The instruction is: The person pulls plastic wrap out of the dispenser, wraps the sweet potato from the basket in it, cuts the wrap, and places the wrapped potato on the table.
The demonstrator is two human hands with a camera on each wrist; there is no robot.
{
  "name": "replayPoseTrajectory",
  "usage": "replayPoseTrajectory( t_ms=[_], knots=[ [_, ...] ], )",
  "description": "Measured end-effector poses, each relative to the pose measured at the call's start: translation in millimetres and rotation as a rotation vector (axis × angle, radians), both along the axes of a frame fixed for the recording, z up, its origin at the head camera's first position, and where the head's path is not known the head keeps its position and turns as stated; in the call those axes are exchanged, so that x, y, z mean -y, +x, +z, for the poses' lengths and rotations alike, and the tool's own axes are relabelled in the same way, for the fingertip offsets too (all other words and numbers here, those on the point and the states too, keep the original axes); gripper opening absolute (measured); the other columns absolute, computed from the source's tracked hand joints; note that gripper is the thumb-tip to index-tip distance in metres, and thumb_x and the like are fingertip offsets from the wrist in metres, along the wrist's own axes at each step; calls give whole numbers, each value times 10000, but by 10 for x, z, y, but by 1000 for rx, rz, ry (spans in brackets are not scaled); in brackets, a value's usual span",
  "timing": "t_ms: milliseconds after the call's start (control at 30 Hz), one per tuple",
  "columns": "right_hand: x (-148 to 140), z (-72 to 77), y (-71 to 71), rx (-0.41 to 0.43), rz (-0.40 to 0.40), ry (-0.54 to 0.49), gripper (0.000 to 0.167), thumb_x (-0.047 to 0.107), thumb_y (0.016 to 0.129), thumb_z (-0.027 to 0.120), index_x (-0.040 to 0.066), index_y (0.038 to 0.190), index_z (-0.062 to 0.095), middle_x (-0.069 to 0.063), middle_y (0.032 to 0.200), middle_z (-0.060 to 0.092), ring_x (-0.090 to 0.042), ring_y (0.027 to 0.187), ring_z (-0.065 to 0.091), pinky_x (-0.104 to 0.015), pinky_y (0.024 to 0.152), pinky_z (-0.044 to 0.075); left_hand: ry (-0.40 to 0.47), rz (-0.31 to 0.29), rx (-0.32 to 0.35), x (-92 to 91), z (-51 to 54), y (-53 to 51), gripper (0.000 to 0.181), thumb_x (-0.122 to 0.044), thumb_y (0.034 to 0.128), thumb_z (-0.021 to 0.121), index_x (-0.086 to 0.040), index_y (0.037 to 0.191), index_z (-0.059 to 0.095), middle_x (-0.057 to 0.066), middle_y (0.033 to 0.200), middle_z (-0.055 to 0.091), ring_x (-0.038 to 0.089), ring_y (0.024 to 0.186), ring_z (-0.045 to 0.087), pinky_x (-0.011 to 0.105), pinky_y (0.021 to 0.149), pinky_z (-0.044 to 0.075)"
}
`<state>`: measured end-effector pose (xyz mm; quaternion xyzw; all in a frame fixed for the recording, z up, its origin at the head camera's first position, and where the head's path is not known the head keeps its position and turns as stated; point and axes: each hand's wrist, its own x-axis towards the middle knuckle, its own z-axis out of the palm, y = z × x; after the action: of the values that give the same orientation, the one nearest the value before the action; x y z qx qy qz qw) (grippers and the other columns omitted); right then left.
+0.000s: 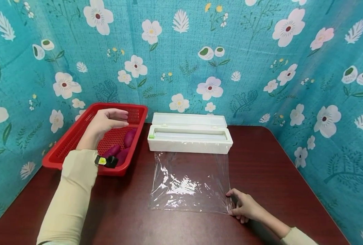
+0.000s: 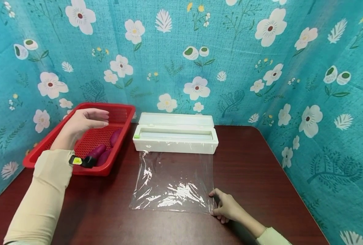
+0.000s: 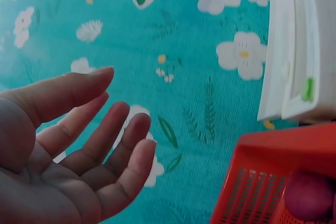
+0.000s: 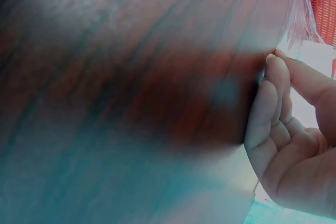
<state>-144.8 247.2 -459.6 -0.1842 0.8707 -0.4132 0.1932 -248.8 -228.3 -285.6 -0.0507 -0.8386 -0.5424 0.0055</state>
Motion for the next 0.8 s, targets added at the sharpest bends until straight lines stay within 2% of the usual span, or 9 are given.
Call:
replayPoseTrajectory(
  t_ms=[100, 233, 333, 433, 633, 800],
  knots=[
    [0, 4, -4, 2, 0, -1, 472, 111, 733, 721, 10, 1108, 453, -23, 485, 527, -133, 361, 524, -307, 314, 422, 52, 19, 43, 71, -16, -93, 492, -132, 815, 654, -9, 1259, 480, 147, 1163, 539, 104, 906, 575, 255, 750, 482],
    [-3, -8, -6, 2, -2, -2, 477, 112, 732, 722, 12, 1111, 452, -24, 486, 526, -131, 361, 521, -306, 315, 421, 133, 40, 147, 164, -96, -250, 538, -131, 830, 636, -2, 1306, 422, 182, 1237, 462, 58, 848, 590, 252, 741, 486],
    [-1, -28, 1, 1, -4, -6, 484, 119, 726, 728, 14, 1110, 453, -19, 483, 525, -123, 358, 518, -305, 311, 419, 178, 72, 225, 232, -181, -368, 544, -123, 837, 626, -17, 1322, 404, 173, 1282, 417, 113, 925, 582, 263, 766, 479],
    [1, -48, 14, 0, -7, -8, 490, 129, 718, 735, 17, 1104, 454, -12, 477, 526, -115, 355, 516, -303, 307, 417, 198, 97, 292, 271, -274, -466, 545, -111, 848, 609, -24, 1337, 384, 174, 1329, 370, 203, 1070, 504, 309, 830, 453],
    [-4, -54, 17, -2, -8, -7, 493, 128, 719, 735, 15, 1106, 452, -11, 475, 526, -118, 351, 516, -302, 303, 414, 136, 100, 378, 293, -465, -612, 551, -88, 863, 577, -27, 1360, 346, 199, 1373, 324, 315, 1189, 377, 411, 917, 381],
    [-18, -32, 2, 1, 0, -8, 489, 126, 728, 727, 15, 1116, 450, -19, 484, 526, -126, 353, 518, -308, 307, 417, 132, 156, 447, 315, -605, -688, 551, -82, 870, 560, -13, 1365, 327, 200, 1384, 301, 348, 1217, 335, 438, 946, 341]
  ],
)
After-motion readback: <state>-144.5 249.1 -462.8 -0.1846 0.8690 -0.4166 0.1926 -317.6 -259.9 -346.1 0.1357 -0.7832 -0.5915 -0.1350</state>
